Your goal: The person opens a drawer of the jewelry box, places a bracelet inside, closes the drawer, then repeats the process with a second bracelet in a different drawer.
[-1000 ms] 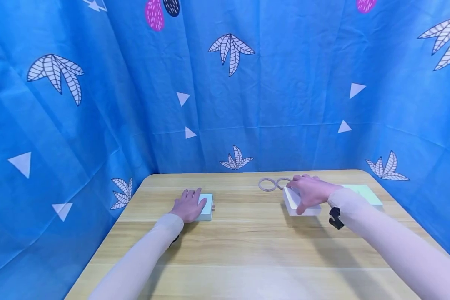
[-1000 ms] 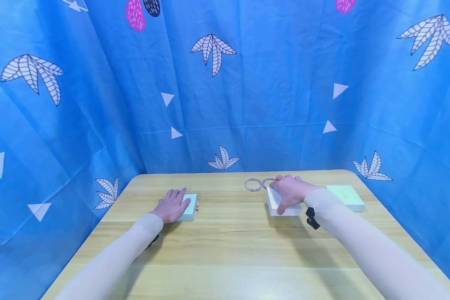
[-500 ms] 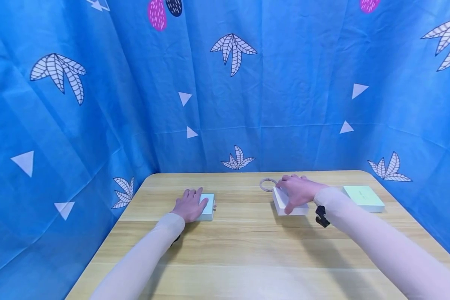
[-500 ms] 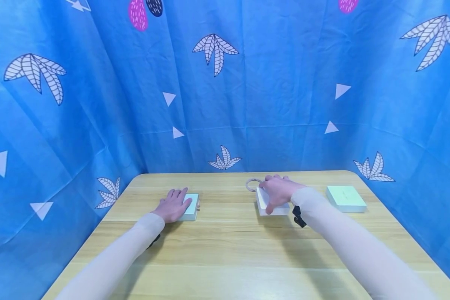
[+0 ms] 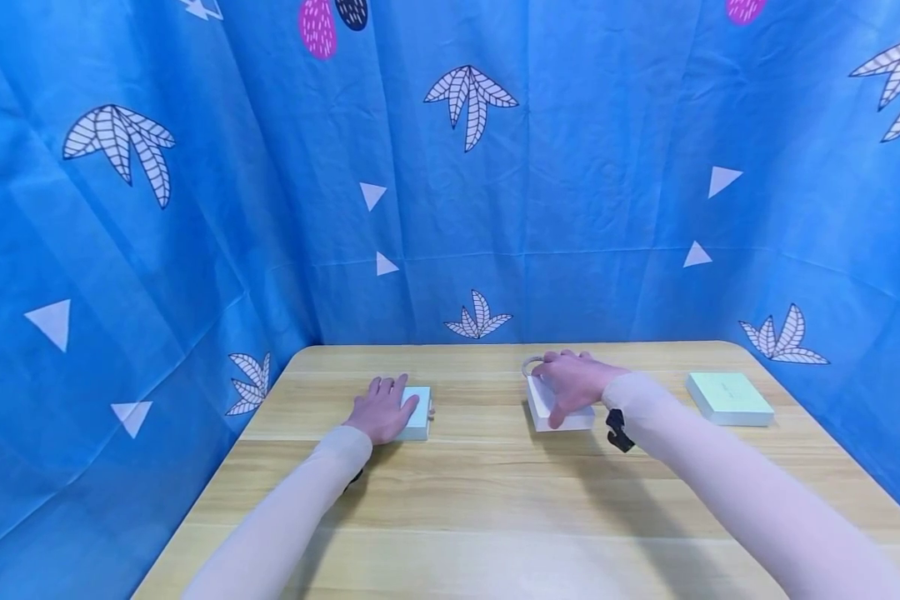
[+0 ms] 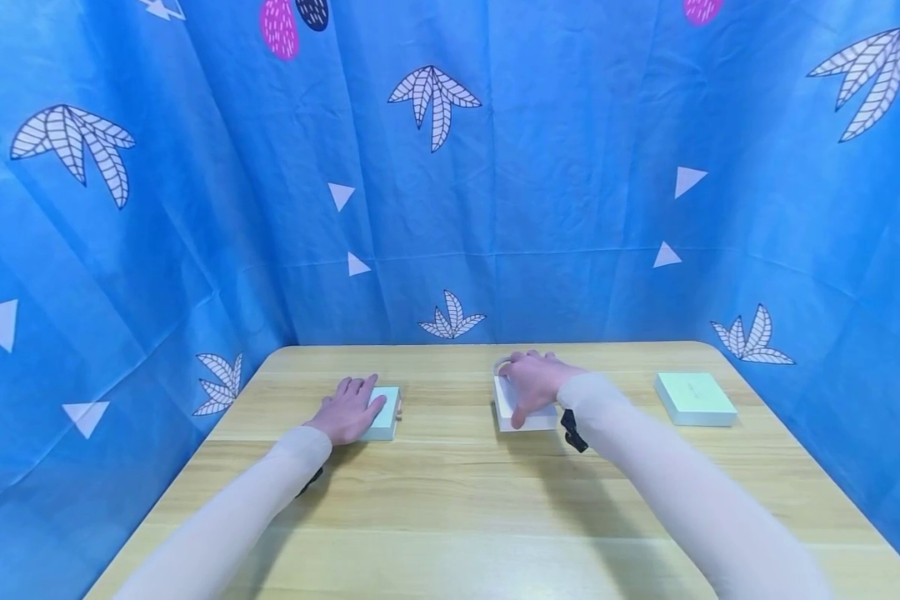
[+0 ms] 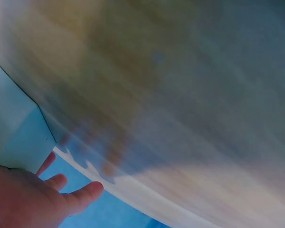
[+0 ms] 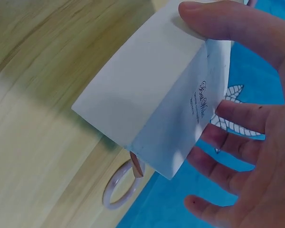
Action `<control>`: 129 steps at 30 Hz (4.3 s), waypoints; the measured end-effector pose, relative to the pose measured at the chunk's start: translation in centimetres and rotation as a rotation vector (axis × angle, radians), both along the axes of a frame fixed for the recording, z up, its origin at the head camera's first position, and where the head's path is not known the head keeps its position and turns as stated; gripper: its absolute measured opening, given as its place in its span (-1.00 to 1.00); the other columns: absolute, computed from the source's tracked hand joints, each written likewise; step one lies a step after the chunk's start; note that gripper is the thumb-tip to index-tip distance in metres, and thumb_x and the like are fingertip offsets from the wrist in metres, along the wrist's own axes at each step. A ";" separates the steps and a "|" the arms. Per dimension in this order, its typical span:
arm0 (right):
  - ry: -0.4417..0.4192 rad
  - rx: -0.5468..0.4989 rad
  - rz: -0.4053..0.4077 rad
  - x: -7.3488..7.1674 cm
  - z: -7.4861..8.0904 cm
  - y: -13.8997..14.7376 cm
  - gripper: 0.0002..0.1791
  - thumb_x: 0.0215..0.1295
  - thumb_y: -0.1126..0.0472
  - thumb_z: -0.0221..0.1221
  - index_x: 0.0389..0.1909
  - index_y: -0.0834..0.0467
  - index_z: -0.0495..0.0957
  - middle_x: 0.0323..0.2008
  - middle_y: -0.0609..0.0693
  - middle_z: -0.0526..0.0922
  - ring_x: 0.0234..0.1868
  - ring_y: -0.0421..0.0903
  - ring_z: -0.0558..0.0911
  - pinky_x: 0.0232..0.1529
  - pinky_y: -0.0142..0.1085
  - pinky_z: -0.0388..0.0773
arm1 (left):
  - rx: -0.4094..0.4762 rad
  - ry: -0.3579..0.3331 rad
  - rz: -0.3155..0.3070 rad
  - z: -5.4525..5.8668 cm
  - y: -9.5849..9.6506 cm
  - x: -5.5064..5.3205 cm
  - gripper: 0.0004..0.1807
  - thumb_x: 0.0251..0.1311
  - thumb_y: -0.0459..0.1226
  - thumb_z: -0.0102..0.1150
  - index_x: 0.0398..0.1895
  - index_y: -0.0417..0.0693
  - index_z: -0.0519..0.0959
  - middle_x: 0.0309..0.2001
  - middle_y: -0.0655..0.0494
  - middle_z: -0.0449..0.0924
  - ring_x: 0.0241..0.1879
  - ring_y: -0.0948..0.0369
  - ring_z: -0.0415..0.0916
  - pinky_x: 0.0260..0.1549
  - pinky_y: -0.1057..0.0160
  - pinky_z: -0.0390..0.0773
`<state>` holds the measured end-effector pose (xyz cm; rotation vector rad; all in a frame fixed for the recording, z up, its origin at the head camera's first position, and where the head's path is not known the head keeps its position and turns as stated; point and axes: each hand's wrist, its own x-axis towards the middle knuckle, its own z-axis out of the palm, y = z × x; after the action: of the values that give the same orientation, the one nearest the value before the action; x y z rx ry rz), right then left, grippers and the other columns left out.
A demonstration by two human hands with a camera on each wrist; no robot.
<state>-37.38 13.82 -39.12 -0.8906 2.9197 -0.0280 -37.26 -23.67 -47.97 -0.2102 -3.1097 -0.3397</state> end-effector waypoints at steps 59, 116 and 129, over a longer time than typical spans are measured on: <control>0.022 0.065 0.015 -1.5 -2.4 -8.8 0.00 -0.28 -0.41 0.47 0.29 -0.07 0.54 0.17 0.02 0.52 0.10 0.04 0.48 0.19 0.19 0.37 | -0.011 -0.013 0.005 0.4 0.3 0.3 -0.16 0.46 0.30 -0.43 0.63 0.04 0.01 0.53 -0.14 0.13 0.55 -0.15 -0.06 0.32 -0.43 0.16; -0.118 -0.240 -0.085 0.3 -3.6 -0.3 0.07 -0.12 -0.31 0.49 0.44 0.02 0.38 0.37 0.19 0.42 0.26 0.22 0.53 0.19 0.49 0.27 | 0.007 -0.017 -0.158 5.4 8.6 1.8 -0.15 0.47 0.29 -0.40 0.62 -0.04 0.03 0.60 -0.11 0.01 0.60 -0.14 -0.22 0.45 -0.36 -0.05; -0.153 -0.288 -0.084 0.2 -4.6 0.5 0.08 -0.12 -0.20 0.53 0.46 0.09 0.36 0.36 0.23 0.42 0.24 0.22 0.55 0.24 0.27 0.42 | -0.080 -0.015 -0.160 3.6 13.4 1.1 -0.17 0.46 0.26 -0.31 0.60 -0.05 0.08 0.58 -0.09 0.08 0.59 -0.10 -0.11 0.44 -0.28 0.09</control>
<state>-37.20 14.36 -43.74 -0.7593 2.8498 -0.5096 -36.14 -10.26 -44.35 -0.4607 -3.1314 -0.2187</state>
